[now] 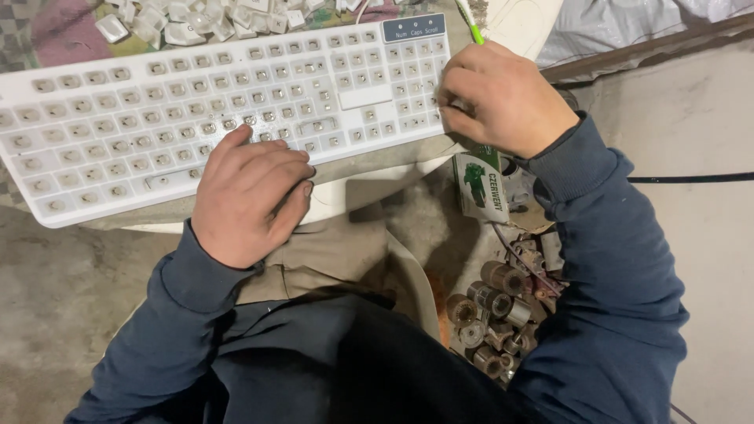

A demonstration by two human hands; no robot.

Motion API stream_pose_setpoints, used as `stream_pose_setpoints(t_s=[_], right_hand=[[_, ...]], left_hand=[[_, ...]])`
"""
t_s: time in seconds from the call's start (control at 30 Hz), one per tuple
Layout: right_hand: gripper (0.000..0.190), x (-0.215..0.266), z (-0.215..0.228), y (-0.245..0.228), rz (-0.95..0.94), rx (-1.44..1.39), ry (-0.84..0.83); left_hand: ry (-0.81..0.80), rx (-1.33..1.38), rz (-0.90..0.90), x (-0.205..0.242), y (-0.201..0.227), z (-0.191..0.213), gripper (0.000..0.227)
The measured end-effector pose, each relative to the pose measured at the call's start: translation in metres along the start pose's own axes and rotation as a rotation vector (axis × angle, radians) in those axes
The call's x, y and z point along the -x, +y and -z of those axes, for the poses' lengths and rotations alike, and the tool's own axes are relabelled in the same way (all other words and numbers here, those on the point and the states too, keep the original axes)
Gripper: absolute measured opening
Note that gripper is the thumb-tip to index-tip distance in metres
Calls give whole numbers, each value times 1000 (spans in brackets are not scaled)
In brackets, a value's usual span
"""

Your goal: Cleaning a computer keyboard using a toothbrush and a tissue.

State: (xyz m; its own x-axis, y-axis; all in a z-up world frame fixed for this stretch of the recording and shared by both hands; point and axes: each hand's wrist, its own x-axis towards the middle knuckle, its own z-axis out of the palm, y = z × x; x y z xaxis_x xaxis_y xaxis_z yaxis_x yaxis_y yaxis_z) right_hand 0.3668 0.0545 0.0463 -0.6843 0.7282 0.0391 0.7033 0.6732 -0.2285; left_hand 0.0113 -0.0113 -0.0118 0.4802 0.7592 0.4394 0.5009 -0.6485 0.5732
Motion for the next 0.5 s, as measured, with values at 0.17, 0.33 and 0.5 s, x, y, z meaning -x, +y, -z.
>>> stream_pose_setpoints(t_s=[0.17,0.33,0.5], right_hand=[[21,-16,1,2,45,108,-28],[23,-28,-3,-1,-56,175,-105],[18,-26,-7,4,-163,138,-104]], left_hand=[[-12,31,29,0,0,-1,18],[-11,69,52,0,-1,-1,19],[-9,63,30,2,-2,0,20]])
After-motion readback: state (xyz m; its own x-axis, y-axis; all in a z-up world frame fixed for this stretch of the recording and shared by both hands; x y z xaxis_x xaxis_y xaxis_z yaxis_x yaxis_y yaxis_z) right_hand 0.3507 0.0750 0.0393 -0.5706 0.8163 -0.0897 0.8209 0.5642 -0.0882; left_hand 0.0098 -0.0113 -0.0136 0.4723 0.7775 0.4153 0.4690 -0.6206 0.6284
